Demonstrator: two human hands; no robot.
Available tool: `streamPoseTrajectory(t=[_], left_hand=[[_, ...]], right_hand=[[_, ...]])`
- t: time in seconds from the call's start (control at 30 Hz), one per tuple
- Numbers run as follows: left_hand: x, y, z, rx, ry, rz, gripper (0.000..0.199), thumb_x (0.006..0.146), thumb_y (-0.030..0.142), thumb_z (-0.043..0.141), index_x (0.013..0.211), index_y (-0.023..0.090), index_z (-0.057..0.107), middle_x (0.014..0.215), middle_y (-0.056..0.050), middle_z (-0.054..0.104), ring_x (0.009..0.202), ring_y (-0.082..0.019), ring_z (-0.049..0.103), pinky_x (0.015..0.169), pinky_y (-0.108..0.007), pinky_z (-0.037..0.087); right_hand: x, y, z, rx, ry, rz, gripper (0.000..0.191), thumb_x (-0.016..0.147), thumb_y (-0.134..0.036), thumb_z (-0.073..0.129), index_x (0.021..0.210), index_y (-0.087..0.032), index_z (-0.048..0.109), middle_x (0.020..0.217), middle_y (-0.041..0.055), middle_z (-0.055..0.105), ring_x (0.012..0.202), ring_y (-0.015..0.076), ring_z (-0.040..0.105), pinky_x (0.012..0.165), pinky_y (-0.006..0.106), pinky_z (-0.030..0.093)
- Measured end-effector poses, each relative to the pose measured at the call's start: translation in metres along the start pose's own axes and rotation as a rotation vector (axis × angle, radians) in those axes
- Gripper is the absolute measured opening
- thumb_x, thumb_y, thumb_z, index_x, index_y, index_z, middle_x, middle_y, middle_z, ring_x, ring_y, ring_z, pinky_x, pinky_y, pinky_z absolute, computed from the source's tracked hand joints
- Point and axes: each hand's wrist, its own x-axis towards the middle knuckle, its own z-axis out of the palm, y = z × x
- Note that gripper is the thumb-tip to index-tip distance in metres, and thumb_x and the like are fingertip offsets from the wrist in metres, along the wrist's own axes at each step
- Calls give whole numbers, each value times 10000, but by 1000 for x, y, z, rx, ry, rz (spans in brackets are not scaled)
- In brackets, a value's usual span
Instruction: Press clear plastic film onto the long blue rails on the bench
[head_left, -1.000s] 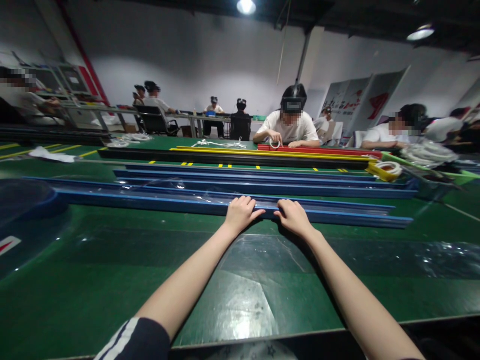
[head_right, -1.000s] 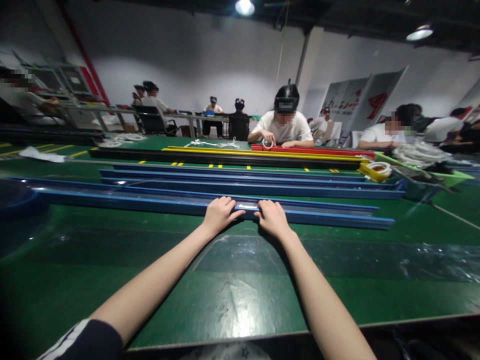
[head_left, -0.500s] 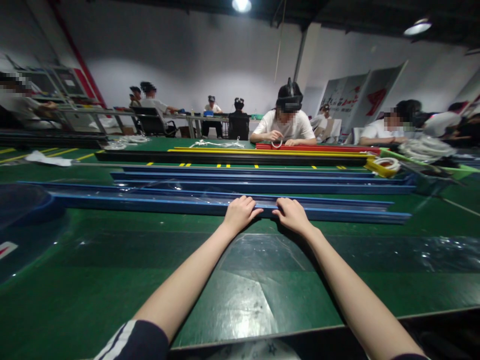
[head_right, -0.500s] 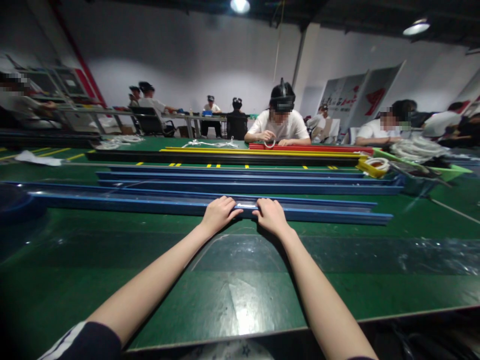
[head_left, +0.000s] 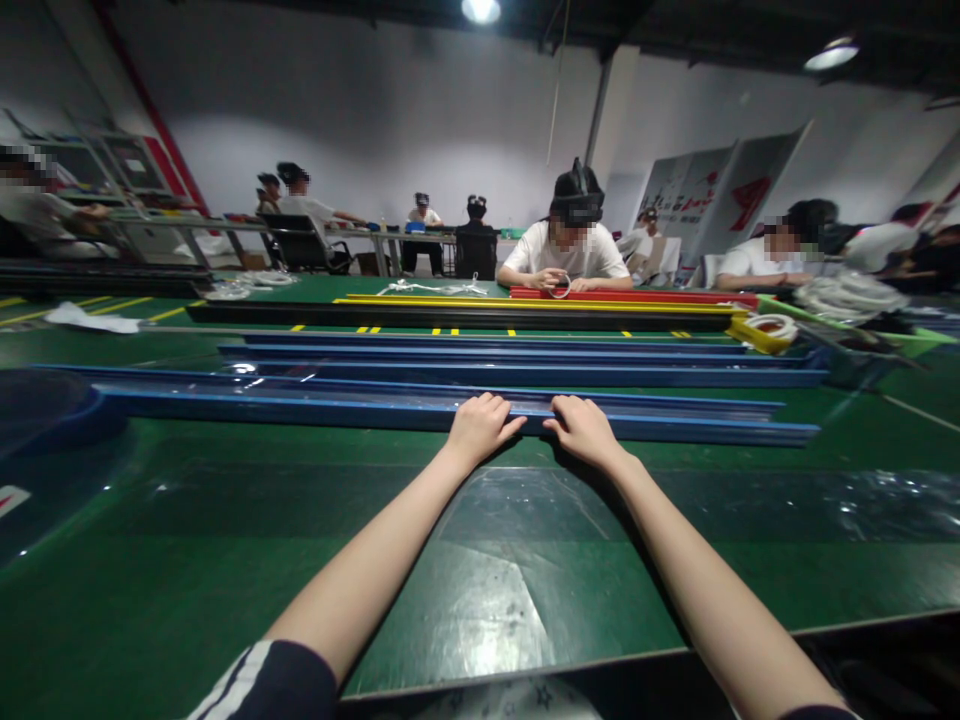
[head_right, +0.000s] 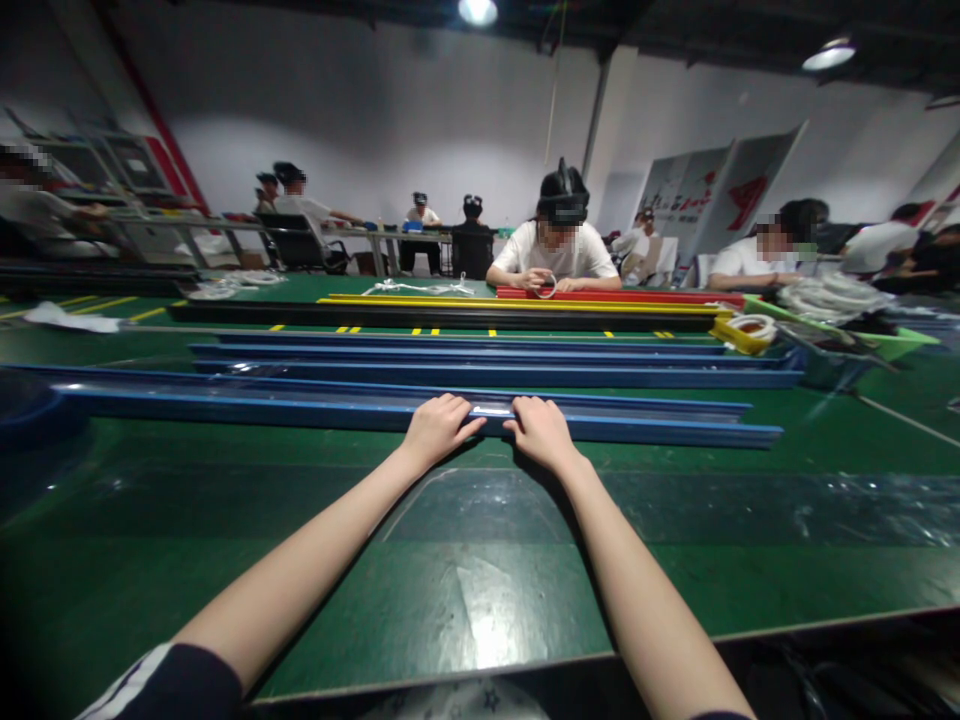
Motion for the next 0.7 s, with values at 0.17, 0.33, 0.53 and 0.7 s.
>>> streamPoseTrajectory(t=[0.17,0.33,0.53,0.7], left_hand=[[0,1,0,7,-6,-14,408,896,468,373,728,164,586,750,-66,628,730,-181,545,620,-296,347],[1,2,0,17,-7,-37,411,889,478,377,725,166,587,728,-59,628,706,-178,553,606,-297,342],[1,2,-1,14,-4,-53,421,885,484,377,712,166,592,705,-53,635,682,-170,562,602,-290,343],[1,3,0,-9,-3,-77,426,875,493,389,699,166,597,691,-58,638,667,-169,568,601,-283,351]], right_hand=[[0,1,1,3,-6,-1,174,864,-326,478,916,-179,556,912,58,632,870,188,538,733,269,330],[-1,1,0,-5,-6,-9,200,875,-329,460,960,-187,573,941,55,634,900,189,531,744,269,344],[-2,0,-1,-50,-24,-43,232,892,-332,420,946,-187,594,994,63,631,940,190,522,758,273,356],[-2,0,-2,-61,-30,-52,237,898,-332,406,936,-186,589,991,64,631,926,187,536,753,274,364]])
